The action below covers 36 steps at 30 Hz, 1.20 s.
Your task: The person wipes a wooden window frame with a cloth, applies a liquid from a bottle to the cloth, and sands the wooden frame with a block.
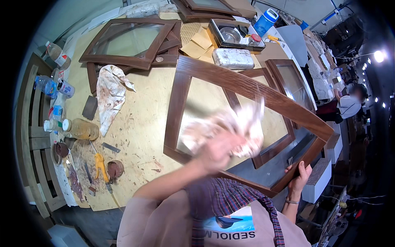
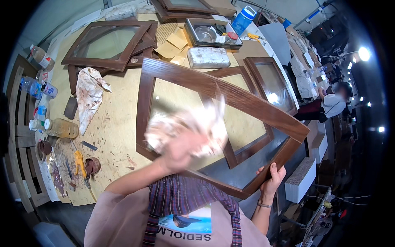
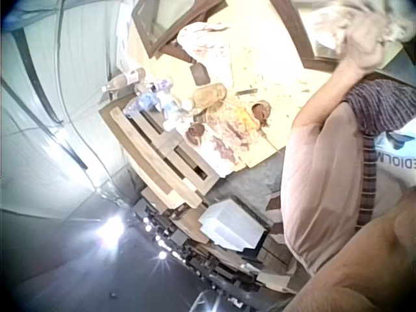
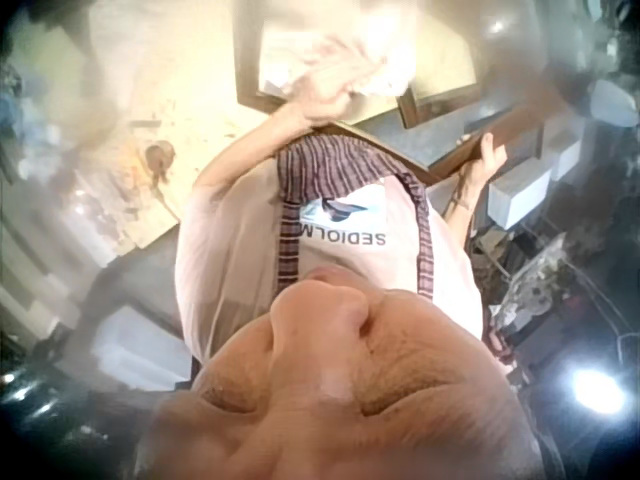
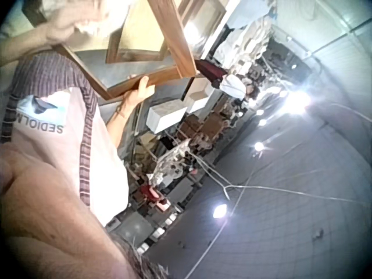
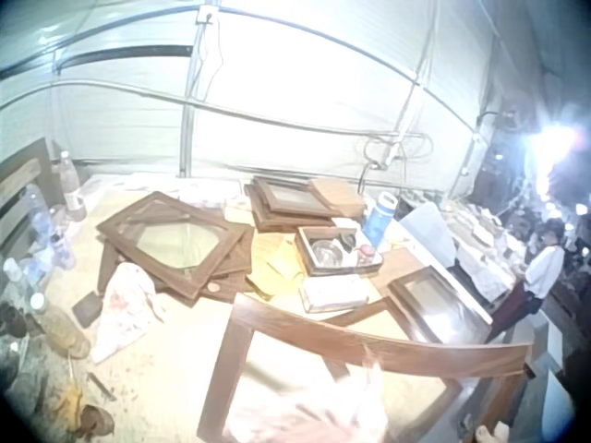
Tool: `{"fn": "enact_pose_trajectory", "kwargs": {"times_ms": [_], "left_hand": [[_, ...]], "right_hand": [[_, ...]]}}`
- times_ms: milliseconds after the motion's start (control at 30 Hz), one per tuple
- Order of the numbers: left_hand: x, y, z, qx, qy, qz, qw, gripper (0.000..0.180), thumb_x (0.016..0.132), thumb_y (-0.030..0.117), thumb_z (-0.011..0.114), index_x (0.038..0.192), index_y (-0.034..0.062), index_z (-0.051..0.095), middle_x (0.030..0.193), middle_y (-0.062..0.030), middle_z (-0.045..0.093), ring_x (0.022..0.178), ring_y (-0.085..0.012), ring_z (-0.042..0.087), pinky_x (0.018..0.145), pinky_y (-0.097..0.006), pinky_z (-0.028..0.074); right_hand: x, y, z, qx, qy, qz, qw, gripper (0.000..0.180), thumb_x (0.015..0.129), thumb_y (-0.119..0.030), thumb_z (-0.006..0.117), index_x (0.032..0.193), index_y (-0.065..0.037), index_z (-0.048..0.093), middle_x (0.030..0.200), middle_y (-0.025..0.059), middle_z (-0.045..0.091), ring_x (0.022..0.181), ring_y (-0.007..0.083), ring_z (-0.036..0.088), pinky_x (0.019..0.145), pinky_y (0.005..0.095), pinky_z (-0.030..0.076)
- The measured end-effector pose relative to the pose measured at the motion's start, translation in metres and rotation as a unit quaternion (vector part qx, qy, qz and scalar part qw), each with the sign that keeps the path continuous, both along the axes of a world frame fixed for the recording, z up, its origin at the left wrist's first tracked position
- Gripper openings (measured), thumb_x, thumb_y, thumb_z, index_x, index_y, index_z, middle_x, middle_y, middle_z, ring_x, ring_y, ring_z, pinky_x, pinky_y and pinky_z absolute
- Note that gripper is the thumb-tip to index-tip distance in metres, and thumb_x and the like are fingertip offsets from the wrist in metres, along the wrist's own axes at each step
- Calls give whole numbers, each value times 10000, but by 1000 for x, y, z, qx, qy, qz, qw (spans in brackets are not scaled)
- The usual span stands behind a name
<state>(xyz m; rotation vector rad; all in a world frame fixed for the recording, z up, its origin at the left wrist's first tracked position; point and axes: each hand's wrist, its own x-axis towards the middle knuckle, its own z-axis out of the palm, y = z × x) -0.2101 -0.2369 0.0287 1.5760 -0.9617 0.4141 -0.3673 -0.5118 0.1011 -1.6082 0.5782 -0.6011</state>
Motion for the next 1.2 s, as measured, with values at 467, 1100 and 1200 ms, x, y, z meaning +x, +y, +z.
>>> {"fn": "enact_pose_trajectory", "kwargs": {"times_ms": [467, 1100, 1200], "left_hand": [[50, 160, 11, 149, 154, 452, 866, 264, 795, 65, 655, 1054, 16, 639, 979, -106, 660, 915, -256, 614, 814, -369, 488], [-188, 440, -84, 41, 227, 817, 528, 199, 857, 111, 659, 1035, 25, 682, 746, -34, 661, 662, -106, 600, 636, -253, 484], [-210, 439, -86, 56, 325, 844, 423, 297, 842, 211, 672, 1098, 60, 664, 865, -52, 680, 767, -155, 640, 729, -307, 498]], "right_hand": [[7, -33, -41, 55, 2, 20, 998, 303, 939, -354, 539, 969, -60, 473, 702, 92, 556, 572, 208, 579, 492, 327, 511], [25, -49, -27, 24, 34, 16, 999, 409, 940, -454, 538, 934, -45, 529, 686, 100, 555, 636, 187, 550, 583, 318, 482], [27, -42, -22, 11, 37, 3, 999, 402, 942, -449, 537, 947, -47, 524, 695, 98, 553, 643, 187, 549, 587, 319, 479]]}}
